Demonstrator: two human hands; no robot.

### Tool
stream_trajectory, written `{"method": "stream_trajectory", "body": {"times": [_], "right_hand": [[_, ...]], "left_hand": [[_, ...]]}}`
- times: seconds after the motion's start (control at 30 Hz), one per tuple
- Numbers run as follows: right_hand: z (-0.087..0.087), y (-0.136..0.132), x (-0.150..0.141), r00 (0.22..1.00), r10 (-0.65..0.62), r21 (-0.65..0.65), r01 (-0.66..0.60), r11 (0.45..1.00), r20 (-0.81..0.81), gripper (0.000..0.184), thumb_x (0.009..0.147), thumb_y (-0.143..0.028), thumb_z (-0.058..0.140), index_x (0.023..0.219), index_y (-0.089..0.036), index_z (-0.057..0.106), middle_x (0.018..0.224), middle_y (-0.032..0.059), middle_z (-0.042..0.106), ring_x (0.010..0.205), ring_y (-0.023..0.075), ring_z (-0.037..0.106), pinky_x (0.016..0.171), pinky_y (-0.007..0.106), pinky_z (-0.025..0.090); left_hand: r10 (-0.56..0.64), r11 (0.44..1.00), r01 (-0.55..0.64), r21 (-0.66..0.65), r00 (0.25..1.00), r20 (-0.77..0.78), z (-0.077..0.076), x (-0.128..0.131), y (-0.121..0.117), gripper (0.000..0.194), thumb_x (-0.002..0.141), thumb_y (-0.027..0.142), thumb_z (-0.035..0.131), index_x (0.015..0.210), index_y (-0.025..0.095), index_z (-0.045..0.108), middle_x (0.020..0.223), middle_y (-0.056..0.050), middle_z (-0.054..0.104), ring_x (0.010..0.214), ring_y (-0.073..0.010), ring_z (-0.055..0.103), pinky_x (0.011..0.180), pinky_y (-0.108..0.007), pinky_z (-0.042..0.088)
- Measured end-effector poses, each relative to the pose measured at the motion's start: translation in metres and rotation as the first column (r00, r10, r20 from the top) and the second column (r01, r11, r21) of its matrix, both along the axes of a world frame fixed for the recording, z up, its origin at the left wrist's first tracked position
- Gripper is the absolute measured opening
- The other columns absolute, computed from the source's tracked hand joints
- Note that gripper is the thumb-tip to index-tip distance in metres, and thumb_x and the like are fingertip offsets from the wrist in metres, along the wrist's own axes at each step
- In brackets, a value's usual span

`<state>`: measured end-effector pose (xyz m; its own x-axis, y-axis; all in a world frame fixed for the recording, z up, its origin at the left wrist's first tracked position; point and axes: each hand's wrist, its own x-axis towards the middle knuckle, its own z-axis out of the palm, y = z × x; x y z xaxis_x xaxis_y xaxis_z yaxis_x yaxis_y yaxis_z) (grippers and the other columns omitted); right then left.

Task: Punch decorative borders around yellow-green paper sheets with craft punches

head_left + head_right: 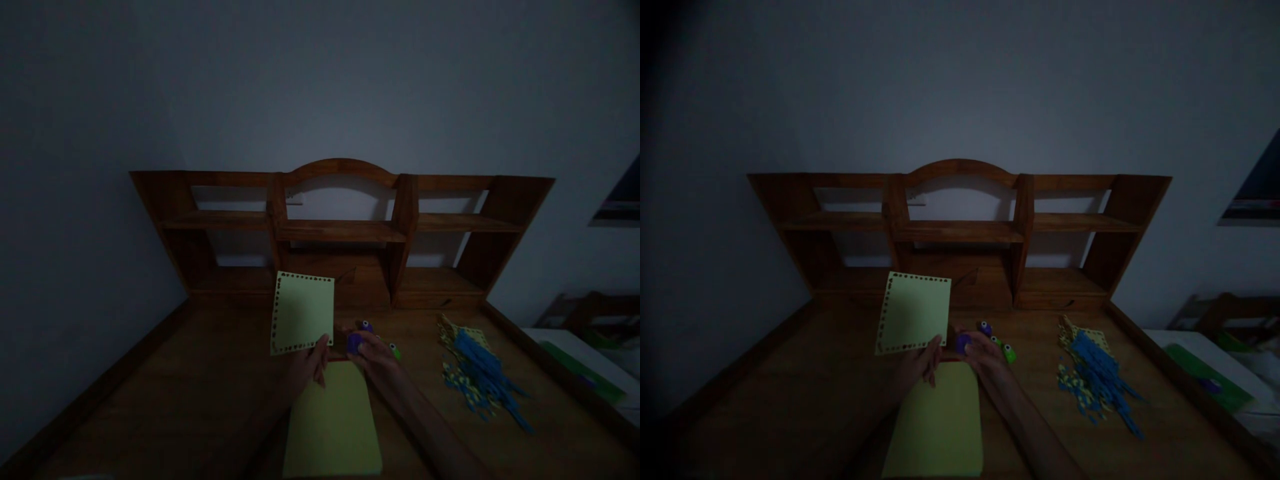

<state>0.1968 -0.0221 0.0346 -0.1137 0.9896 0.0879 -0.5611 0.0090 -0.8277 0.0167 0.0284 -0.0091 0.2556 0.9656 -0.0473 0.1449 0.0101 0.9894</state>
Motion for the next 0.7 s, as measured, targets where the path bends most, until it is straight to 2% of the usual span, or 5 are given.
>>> {"method": "stream_trajectory", "body": {"times": [0.1,0.33,0.43,0.5,0.7], "right_hand": [[-0.003,0.003,0.001,1.000,-0.011,0.003,0.011,1.000,-0.001,0.028,0.067,-0.034,0.078,0.093,-0.024,0.072,0.125,0.0080,0.061,0.124,0.0282,0.047,0.092,0.040,0.045],[-0.002,-0.001,-0.002,0.998,0.044,-0.033,-0.043,0.999,0.043,0.030,0.068,-0.035,0.077,0.095,-0.023,0.071,0.108,0.0094,0.068,0.099,0.0270,0.062,0.084,0.040,0.048],[0.000,-0.001,-0.002,0.996,0.081,-0.015,-0.081,0.997,0.033,0.030,0.069,-0.033,0.077,0.096,-0.022,0.071,0.114,0.0098,0.067,0.104,0.0273,0.060,0.089,0.042,0.046],[-0.001,0.001,-0.001,0.997,0.078,-0.004,-0.078,0.997,0.015,0.029,0.067,-0.033,0.078,0.093,-0.021,0.072,0.116,0.0094,0.066,0.108,0.0276,0.058,0.092,0.042,0.045],[-0.008,0.006,0.005,0.999,0.035,0.009,-0.035,0.999,0.009,0.029,0.073,-0.033,0.075,0.098,-0.021,0.070,0.123,0.0086,0.063,0.109,0.0257,0.058,0.095,0.041,0.044]], "left_hand": [[0.054,0.998,-0.054,0.033,0.998,0.015,0.003,-0.002,0.005,0.058,0.083,0.068,0.040,0.054,0.019,0.051,0.036,0.005,0.039,0.036,-0.0128,0.047,0.044,-0.025,0.043],[-0.250,0.968,0.250,0.001,0.968,0.033,-0.005,-0.005,0.000,0.052,0.082,0.064,0.047,0.057,0.018,0.051,0.041,0.003,0.044,0.037,-0.0095,0.040,0.042,-0.023,0.032],[-0.291,0.956,0.292,-0.013,0.956,0.037,-0.007,-0.003,-0.003,0.046,0.079,0.062,0.054,0.067,0.017,0.053,0.048,0.003,0.049,0.040,-0.0087,0.042,0.042,-0.022,0.031],[-0.264,0.964,0.264,-0.001,0.964,0.013,-0.006,-0.001,-0.003,0.049,0.079,0.063,0.052,0.064,0.016,0.052,0.048,0.002,0.049,0.041,-0.0084,0.042,0.042,-0.021,0.030],[-0.034,0.989,0.033,0.143,0.999,0.004,0.003,0.000,0.003,0.047,0.085,0.060,0.045,0.068,0.017,0.051,0.047,0.005,0.045,0.041,-0.0083,0.041,0.043,-0.020,0.031]]}}
